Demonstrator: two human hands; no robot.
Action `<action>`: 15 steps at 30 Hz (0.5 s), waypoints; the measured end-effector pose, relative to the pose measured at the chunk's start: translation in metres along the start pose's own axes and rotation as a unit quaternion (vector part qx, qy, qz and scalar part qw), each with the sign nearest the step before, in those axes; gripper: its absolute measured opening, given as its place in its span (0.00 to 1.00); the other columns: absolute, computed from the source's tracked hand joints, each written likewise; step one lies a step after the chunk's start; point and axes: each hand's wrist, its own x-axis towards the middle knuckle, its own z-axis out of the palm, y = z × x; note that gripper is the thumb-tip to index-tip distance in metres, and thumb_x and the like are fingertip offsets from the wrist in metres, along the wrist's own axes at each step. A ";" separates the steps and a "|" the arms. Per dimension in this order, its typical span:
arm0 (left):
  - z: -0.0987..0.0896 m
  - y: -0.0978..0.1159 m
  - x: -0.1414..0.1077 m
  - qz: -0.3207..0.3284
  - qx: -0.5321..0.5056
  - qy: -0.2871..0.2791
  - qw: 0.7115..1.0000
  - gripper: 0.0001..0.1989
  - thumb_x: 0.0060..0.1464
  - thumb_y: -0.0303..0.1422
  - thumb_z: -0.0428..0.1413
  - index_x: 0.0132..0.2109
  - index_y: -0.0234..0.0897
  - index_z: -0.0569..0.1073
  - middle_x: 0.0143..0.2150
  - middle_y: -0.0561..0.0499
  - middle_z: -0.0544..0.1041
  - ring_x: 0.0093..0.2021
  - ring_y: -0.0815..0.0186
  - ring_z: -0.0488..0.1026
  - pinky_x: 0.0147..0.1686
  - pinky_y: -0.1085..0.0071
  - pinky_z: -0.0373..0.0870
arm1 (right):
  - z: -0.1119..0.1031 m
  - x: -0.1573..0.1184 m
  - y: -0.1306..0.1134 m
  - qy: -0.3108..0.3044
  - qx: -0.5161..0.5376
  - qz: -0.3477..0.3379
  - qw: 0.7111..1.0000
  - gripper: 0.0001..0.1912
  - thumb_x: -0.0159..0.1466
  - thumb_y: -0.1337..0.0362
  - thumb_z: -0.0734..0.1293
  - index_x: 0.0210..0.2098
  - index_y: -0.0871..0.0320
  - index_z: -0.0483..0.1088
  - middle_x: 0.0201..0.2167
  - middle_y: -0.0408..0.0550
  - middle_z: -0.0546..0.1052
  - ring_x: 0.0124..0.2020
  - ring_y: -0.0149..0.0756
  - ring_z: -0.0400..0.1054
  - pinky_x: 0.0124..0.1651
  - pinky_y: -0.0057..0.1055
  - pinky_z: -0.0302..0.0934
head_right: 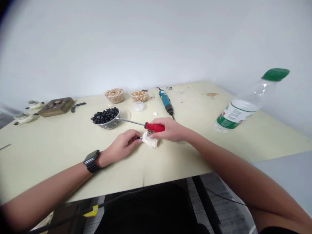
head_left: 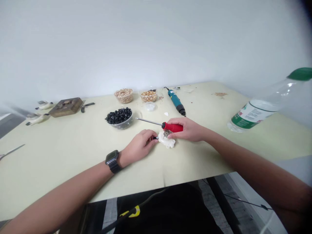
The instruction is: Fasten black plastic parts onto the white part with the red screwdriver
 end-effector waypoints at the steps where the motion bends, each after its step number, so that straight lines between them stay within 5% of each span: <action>1: 0.000 -0.001 0.000 0.011 0.007 -0.006 1.000 0.14 0.71 0.42 0.52 0.48 0.37 0.75 0.43 0.46 0.78 0.43 0.63 0.72 0.44 0.67 0.67 | 0.001 0.000 0.000 0.000 0.002 -0.003 1.000 0.22 0.61 0.48 0.76 0.43 0.60 0.78 0.36 0.46 0.75 0.39 0.37 0.67 0.44 0.33 0.58; 15: -0.003 -0.002 0.001 0.048 0.094 -0.039 0.994 0.11 0.71 0.37 0.48 0.47 0.35 0.71 0.44 0.44 0.75 0.45 0.60 0.69 0.48 0.61 0.67 | 0.001 0.005 0.007 0.078 0.079 0.051 0.992 0.28 0.58 0.45 0.78 0.48 0.60 0.80 0.48 0.53 0.83 0.51 0.48 0.77 0.57 0.41 0.68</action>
